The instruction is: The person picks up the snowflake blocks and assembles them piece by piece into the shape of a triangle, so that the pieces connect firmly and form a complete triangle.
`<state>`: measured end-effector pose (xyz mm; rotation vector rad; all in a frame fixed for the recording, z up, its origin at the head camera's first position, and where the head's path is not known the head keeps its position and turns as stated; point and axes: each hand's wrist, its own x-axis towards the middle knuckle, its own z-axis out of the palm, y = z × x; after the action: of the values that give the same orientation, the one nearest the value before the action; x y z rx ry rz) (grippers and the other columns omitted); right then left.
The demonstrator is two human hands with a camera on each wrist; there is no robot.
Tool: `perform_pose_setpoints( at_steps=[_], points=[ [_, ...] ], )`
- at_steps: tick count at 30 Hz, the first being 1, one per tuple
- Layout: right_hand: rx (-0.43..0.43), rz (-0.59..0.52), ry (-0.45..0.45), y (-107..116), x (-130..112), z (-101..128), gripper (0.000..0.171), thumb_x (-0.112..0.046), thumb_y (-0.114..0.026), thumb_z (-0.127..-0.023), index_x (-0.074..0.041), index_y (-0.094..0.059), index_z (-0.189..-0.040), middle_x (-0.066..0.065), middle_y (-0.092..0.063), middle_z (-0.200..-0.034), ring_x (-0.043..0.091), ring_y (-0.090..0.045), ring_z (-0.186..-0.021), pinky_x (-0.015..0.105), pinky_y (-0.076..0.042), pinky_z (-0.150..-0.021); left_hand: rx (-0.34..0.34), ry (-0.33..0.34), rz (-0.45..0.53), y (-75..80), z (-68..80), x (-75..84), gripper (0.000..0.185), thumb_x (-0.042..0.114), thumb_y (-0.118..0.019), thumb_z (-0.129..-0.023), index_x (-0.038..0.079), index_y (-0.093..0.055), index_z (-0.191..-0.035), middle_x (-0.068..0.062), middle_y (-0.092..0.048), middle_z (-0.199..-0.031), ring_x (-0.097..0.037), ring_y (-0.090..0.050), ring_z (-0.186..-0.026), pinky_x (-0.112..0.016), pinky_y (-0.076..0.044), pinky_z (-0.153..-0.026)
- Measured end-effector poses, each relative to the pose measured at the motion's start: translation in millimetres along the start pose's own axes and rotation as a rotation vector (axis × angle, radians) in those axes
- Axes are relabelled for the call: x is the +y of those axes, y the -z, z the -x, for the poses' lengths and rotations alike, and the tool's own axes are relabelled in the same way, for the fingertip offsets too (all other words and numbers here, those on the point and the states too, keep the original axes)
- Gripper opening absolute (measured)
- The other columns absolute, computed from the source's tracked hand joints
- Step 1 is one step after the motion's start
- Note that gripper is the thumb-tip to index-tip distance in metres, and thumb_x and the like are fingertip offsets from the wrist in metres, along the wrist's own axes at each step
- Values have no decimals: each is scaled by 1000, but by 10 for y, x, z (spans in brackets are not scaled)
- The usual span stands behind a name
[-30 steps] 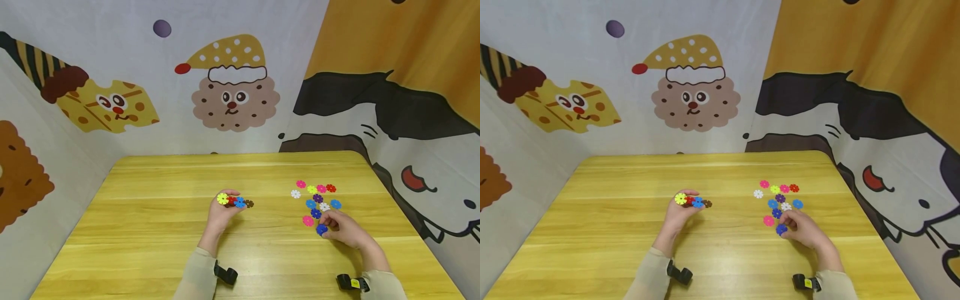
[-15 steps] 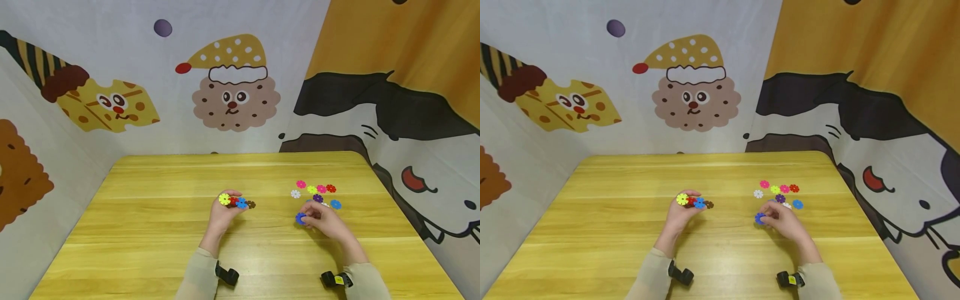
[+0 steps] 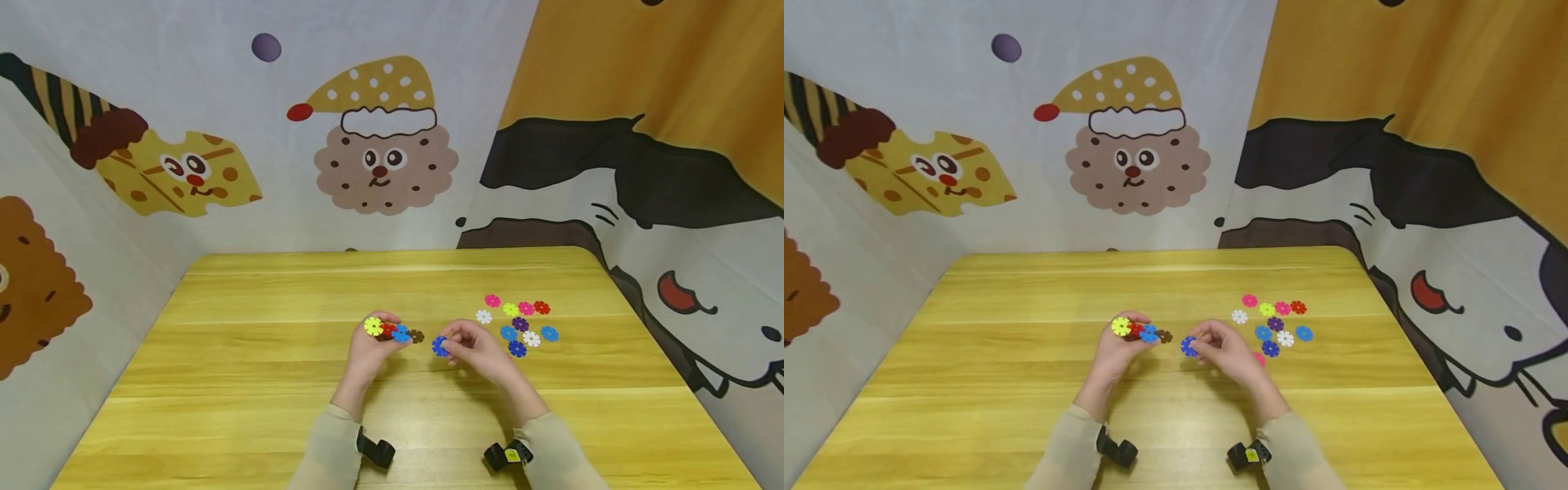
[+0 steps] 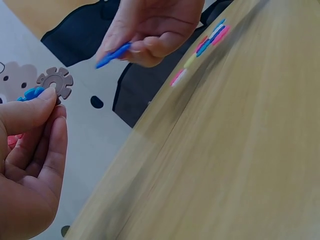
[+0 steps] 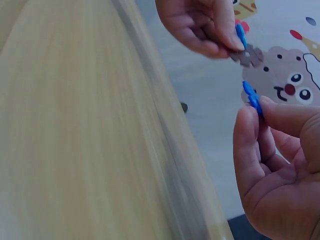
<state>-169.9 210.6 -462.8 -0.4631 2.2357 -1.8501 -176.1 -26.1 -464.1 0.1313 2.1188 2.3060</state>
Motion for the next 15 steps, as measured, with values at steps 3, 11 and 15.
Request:
perform_pose_setpoints(
  at_steps=[3,11,15],
  points=[
    [-1,-47,-14,-48,-21,-18,22,1,-61,-95,10,-56,-115,9,-62,-87,16,-62,-74,31,-58,-69,-1,-2,4,-18,-13,-7,39,-15,-79,-70,-6,-64,-105,-10,-65,-100,-15,-60,-85,-24,-55,-72],
    [45,-184,-112,-123,-51,-43,26,-3,-61,-96,10,-55,-118,8,-60,-89,18,-62,-77,30,-58,-72,2,-7,-8,-45,-26,-32,37,-16,-78,-70,-6,-64,-103,-11,-65,-97,-16,-60,-83,-24,-54,-70],
    [47,-280,-123,-167,-55,-48,23,-3,-61,-96,8,-55,-116,7,-59,-89,15,-62,-76,29,-58,-73,-2,-24,-1,-61,-5,-36,37,-15,-79,-71,-5,-65,-103,-14,-65,-101,-17,-61,-85,-25,-55,-71]
  ],
)
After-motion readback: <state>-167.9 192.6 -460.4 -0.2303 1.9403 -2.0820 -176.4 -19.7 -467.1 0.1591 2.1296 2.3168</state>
